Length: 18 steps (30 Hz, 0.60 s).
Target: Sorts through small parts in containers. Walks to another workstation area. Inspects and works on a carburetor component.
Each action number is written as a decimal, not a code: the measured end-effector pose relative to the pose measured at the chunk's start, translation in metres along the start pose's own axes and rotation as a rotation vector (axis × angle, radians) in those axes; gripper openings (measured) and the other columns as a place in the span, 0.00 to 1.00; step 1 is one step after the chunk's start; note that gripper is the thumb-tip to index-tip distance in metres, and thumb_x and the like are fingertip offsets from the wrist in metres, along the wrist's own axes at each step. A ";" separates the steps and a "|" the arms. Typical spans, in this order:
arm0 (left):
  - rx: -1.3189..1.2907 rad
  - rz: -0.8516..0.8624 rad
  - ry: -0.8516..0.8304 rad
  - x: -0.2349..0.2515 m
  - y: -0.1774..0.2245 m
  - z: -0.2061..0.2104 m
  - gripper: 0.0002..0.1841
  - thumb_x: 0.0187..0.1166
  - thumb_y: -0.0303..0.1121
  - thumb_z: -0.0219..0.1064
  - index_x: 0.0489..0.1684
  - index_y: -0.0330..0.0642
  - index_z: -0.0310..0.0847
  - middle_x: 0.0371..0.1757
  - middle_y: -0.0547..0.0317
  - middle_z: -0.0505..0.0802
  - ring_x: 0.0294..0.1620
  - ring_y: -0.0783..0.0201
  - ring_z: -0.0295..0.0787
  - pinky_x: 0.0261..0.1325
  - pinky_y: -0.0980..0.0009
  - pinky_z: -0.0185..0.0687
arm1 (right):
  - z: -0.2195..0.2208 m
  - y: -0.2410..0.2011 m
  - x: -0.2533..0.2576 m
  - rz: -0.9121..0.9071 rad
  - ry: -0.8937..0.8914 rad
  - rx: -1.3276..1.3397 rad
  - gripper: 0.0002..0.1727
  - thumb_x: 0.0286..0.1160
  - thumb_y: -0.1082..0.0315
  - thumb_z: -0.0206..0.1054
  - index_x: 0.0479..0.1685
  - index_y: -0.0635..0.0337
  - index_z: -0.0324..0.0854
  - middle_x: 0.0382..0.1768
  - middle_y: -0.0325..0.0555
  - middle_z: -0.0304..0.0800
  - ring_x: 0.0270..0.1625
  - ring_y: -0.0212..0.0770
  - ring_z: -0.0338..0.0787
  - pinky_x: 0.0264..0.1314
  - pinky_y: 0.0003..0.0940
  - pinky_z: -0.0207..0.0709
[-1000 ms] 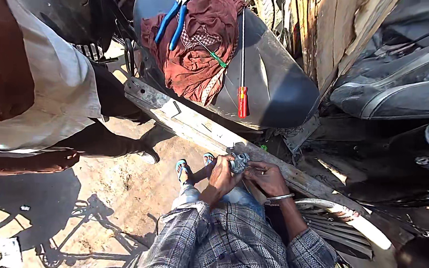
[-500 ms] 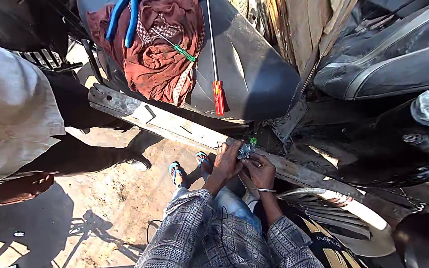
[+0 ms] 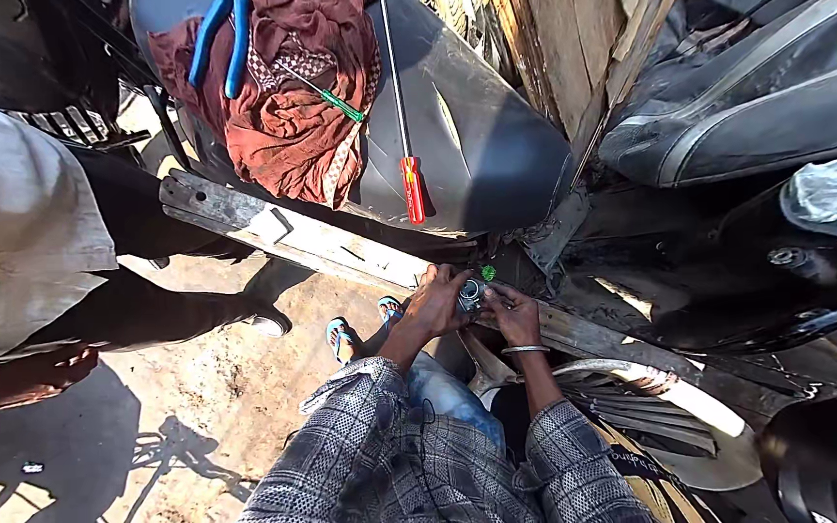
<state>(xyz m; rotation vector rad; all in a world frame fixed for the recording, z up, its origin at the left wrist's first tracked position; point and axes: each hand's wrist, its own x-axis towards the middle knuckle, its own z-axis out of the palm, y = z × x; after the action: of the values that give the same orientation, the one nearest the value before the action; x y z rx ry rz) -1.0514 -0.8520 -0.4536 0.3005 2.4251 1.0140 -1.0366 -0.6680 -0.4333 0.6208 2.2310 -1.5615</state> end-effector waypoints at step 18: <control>-0.065 -0.067 -0.071 0.004 -0.001 -0.017 0.60 0.44 0.61 0.89 0.89 0.59 0.65 0.73 0.44 0.80 0.72 0.40 0.75 0.71 0.41 0.74 | -0.007 -0.006 0.025 -0.337 -0.081 -0.451 0.17 0.82 0.53 0.68 0.51 0.55 0.94 0.50 0.45 0.94 0.42 0.37 0.91 0.50 0.40 0.85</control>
<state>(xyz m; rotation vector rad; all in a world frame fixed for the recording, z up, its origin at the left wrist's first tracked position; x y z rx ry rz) -1.0635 -0.8614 -0.4453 0.2271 2.3181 1.0329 -1.0614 -0.6598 -0.4389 0.0544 2.5984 -1.1202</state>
